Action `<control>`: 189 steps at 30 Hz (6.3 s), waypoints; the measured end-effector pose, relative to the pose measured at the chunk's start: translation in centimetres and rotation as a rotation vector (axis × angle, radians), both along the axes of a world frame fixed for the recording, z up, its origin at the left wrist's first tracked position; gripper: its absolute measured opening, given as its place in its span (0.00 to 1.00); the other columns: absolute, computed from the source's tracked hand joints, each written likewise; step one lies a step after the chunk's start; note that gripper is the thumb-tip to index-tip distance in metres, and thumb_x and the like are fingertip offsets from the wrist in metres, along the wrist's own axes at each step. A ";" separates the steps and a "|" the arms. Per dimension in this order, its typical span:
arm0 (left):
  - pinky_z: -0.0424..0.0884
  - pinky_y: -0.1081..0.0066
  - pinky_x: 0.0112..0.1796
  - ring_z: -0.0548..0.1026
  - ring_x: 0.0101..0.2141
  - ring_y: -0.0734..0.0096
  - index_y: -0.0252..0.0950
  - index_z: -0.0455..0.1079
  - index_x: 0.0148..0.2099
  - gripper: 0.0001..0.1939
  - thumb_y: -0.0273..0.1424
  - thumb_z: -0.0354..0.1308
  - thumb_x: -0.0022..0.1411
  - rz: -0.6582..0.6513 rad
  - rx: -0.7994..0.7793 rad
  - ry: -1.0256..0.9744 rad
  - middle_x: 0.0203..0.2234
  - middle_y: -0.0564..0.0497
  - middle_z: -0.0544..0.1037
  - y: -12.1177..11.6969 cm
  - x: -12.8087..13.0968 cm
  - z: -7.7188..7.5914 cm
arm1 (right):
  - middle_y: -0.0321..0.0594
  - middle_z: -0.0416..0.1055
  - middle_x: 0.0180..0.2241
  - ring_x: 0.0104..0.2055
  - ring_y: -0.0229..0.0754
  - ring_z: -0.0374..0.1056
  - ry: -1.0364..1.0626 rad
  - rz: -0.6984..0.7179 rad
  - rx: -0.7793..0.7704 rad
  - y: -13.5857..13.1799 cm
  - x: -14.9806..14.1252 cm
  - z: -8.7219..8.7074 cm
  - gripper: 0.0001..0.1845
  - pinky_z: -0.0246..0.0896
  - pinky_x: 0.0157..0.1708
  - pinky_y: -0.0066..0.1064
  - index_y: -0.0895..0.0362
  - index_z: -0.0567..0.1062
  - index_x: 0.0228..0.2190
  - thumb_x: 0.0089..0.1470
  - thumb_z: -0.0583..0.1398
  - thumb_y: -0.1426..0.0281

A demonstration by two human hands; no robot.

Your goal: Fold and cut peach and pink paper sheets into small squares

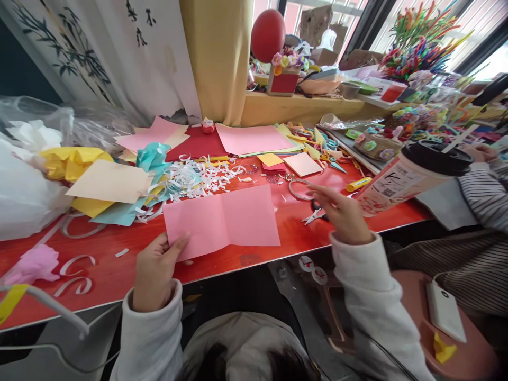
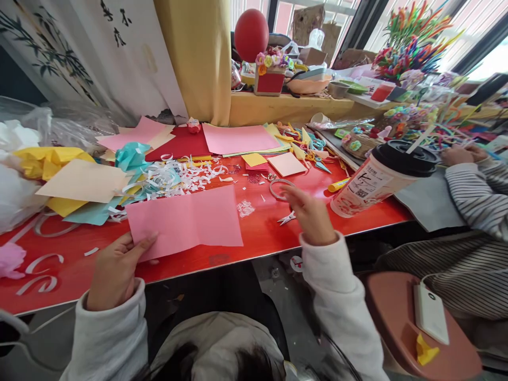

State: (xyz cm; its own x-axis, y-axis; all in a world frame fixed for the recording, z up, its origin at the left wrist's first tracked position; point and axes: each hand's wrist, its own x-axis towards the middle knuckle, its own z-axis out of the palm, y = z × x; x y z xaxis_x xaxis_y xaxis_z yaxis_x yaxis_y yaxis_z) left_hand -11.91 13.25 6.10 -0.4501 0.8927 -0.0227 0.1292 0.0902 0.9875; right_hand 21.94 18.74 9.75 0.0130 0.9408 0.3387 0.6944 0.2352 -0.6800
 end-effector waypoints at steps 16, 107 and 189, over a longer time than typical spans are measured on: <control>0.64 0.78 0.12 0.70 0.14 0.73 0.35 0.65 0.37 0.13 0.36 0.60 0.51 -0.127 0.005 -0.160 0.15 0.58 0.71 -0.2 0.4 1.2 | 0.48 0.74 0.34 0.35 0.47 0.70 -0.549 0.211 -0.330 0.2 8.1 -1.3 0.21 0.64 0.35 0.35 0.60 0.72 0.44 0.49 0.57 0.64; 0.76 0.73 0.23 0.76 0.20 0.73 0.35 0.70 0.35 0.08 0.32 0.62 0.52 0.031 0.200 -0.272 0.26 0.56 0.76 -2.8 5.1 3.2 | 0.27 0.59 0.12 0.12 0.27 0.53 0.761 0.295 -0.607 -7.9 -12.3 -2.1 0.14 0.44 0.14 0.22 0.61 0.73 0.23 0.38 0.68 0.64; 0.70 0.74 0.20 0.72 0.15 0.73 0.33 0.65 0.32 0.05 0.29 0.57 0.57 -0.241 0.039 -0.307 0.13 0.54 0.74 -4.1 3.5 3.3 | 0.26 0.56 0.09 0.09 0.29 0.50 0.888 0.346 -0.476 -6.3 -14.3 -1.8 0.18 0.42 0.11 0.26 0.58 0.65 0.15 0.35 0.69 0.64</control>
